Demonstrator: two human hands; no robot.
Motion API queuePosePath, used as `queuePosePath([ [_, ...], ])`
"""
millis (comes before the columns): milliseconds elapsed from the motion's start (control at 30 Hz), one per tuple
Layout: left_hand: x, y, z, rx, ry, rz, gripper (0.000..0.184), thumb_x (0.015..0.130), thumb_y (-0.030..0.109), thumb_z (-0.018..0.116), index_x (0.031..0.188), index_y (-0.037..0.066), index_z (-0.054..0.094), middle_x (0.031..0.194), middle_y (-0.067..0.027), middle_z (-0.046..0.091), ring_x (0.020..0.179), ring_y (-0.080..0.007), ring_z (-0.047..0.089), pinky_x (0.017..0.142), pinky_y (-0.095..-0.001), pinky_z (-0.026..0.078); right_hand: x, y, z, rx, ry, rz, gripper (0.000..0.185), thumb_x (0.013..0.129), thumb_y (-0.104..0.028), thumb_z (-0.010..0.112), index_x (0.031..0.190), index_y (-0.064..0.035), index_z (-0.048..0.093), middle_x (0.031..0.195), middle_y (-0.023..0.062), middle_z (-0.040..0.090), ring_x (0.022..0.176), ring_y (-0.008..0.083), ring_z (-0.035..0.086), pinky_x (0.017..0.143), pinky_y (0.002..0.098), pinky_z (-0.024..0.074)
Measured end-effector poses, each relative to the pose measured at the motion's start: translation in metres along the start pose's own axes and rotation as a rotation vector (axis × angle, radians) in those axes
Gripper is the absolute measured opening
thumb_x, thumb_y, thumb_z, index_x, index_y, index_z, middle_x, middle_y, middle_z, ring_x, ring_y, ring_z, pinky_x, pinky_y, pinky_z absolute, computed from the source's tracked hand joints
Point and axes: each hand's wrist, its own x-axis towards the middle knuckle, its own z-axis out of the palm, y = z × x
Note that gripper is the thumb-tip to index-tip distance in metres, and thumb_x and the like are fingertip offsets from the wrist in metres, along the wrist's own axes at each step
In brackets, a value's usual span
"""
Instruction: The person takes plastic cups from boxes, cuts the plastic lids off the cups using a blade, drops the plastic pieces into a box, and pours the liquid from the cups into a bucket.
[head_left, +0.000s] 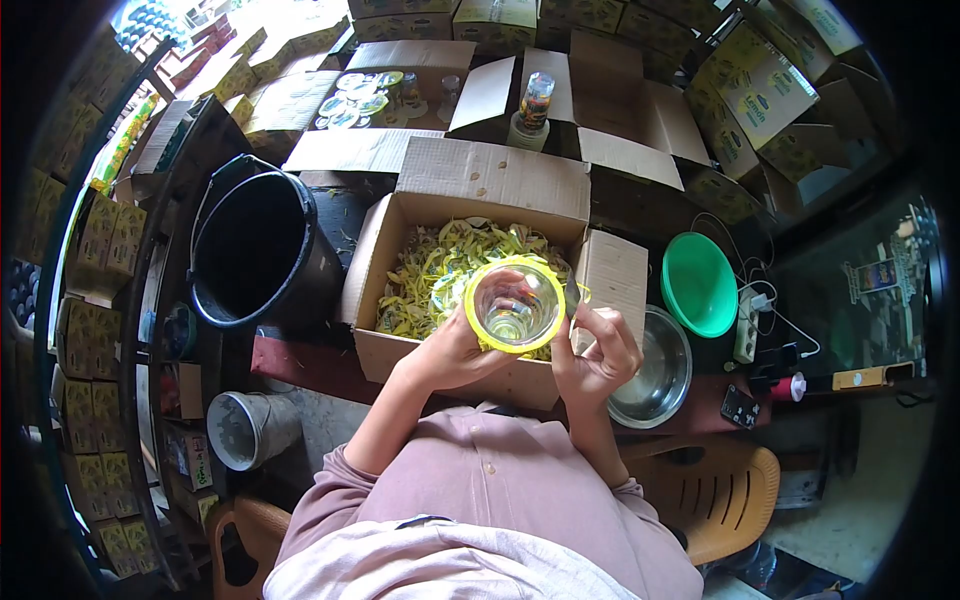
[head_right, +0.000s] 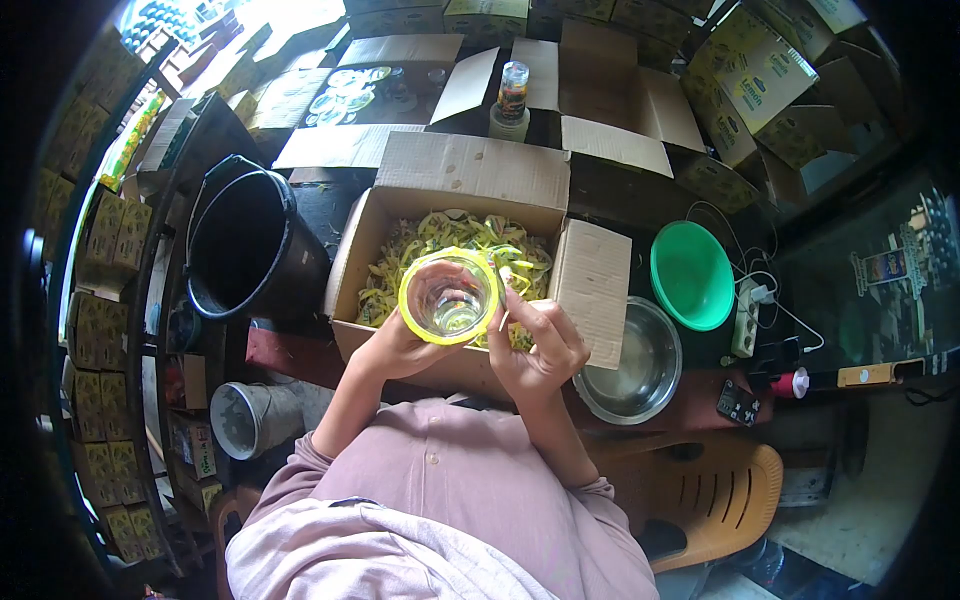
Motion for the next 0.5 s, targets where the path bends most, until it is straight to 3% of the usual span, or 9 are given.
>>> queuePosePath([
  [167, -0.0002, 0.0021, 0.0010, -0.062, -0.012, -0.053, 0.062, 0.071, 0.012, 0.069, 0.122, 0.003, 0.035, 0.117, -0.0116, 0.041, 0.108, -0.0215, 0.045, 0.090, -0.0317, 0.038, 0.0019, 0.0000, 0.0008, -0.031, 0.009, -0.016, 0.026, 0.060, 0.006, 0.067, 0.085, -0.0007, 0.062, 0.065, 0.0055, 0.055, 0.057, 0.0129, 0.054, 0.048, 0.0215, 0.0409],
  [267, -0.0008, 0.0017, -0.0004, -0.038, -0.023, -0.046, 0.062, 0.071, 0.013, 0.069, 0.122, 0.003, 0.036, 0.117, -0.0115, 0.042, 0.108, -0.0224, 0.045, 0.091, -0.0320, 0.037, 0.0052, 0.0034, 0.0005, 0.053, 0.015, 0.005, 0.034, 0.059, 0.006, 0.066, 0.090, -0.0077, 0.067, 0.062, 0.0037, 0.057, 0.053, 0.0124, 0.055, 0.049, 0.0229, 0.0435],
  [367, 0.0004, 0.0013, -0.0033, -0.028, -0.026, -0.030, 0.062, 0.070, 0.014, 0.069, 0.121, 0.003, 0.036, 0.116, -0.0115, 0.042, 0.108, -0.0232, 0.045, 0.092, -0.0326, 0.036, 0.0038, 0.0032, -0.0046, 0.033, -0.071, 0.017, 0.027, 0.060, 0.007, 0.068, 0.085, -0.0001, 0.063, 0.066, 0.0051, 0.056, 0.057, 0.0115, 0.054, 0.050, 0.0214, 0.0415],
  [500, 0.0007, 0.0040, -0.0056, 0.018, -0.045, -0.023, 0.061, 0.070, 0.014, 0.069, 0.121, 0.003, 0.037, 0.115, -0.0114, 0.043, 0.107, -0.0232, 0.045, 0.092, -0.0327, 0.036, 0.0019, 0.0037, -0.0042, 0.022, -0.060, 0.017, 0.027, 0.060, 0.008, 0.067, 0.085, 0.0001, 0.063, 0.065, 0.0049, 0.056, 0.057, 0.0111, 0.054, 0.050, 0.0213, 0.0411],
])
